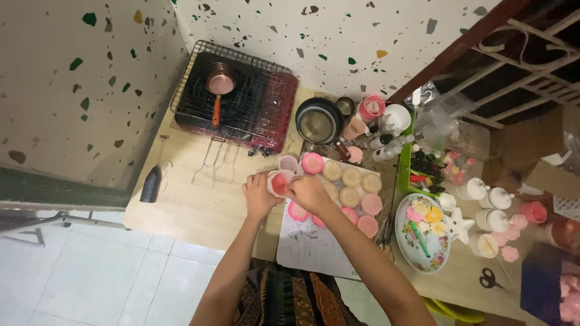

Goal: The recorder assembles decorative candles by attaching wax flowers to bases and then packages them into boxes.

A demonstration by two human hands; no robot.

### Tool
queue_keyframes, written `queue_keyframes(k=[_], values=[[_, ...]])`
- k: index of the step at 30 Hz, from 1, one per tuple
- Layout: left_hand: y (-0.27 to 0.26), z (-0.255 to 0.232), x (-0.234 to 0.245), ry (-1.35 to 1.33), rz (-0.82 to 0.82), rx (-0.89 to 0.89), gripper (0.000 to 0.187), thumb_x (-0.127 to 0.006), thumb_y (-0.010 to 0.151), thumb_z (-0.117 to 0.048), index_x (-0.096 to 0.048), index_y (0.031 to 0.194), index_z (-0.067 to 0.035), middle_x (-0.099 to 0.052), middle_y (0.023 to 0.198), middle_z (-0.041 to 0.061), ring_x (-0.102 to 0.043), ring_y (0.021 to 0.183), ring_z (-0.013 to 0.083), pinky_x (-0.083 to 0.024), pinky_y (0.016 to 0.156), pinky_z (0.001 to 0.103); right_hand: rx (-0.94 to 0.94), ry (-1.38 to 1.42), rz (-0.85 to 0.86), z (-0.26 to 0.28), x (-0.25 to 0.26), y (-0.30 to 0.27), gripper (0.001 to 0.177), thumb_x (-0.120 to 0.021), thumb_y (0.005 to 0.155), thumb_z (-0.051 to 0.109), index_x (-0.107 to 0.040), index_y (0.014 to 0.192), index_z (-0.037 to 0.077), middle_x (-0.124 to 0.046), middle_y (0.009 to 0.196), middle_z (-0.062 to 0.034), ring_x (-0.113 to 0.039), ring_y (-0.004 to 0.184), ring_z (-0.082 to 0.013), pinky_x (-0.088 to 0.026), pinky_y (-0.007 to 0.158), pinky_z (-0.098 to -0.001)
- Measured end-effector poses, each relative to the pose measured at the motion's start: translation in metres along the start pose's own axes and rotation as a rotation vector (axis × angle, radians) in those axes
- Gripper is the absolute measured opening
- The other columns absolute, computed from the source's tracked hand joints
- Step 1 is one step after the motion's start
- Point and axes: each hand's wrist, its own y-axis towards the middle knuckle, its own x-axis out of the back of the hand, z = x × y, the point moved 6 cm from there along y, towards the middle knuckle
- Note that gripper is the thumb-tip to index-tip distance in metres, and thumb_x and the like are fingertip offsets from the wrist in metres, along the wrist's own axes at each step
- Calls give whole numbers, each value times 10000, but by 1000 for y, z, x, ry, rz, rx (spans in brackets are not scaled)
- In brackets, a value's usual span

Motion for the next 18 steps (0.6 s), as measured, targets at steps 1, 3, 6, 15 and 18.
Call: queue_keyframes(k=[1,3,6,15,18], values=[[-1,-1,0,-8,-2,-12,928,-960,428,-316,-608,1271,-153,-640,1239,11,-533,1156,279,-381,951,469,10,7,-6,0,-2,-2,205,-675,863,251,-761,874,65,-734,929,-118,-697,842,-325,-533,729,-453],[2,-4,-2,-18,-6,-28,932,-962,440,-314,-603,1283,-143,-640,1244,12,-534,1156,278,-378,937,472,20,10,-14,-2,0,-3,208,-675,863,249,-760,883,60,-735,940,-121,-697,840,-326,-533,731,-453],[1,-4,0,4,-16,-12,936,-961,419,-328,-600,1263,-147,-637,1233,12,-529,1149,282,-383,958,468,42,-2,-42,3,5,-3,222,-682,866,264,-750,858,53,-720,910,-136,-687,814,-344,-530,722,-464],[4,-13,0,44,9,-37,907,-959,450,-302,-600,1270,-155,-637,1235,14,-530,1172,283,-381,951,477,-21,-78,22,-13,-6,-9,184,-665,861,230,-704,786,67,-700,849,-109,-688,813,-316,-536,715,-453],[5,-13,2,30,13,-26,922,-947,420,-284,-599,1262,-147,-639,1245,11,-529,1178,282,-381,946,476,8,12,-57,-4,8,-10,172,-681,849,230,-709,815,63,-700,845,-107,-682,789,-314,-533,687,-452]])
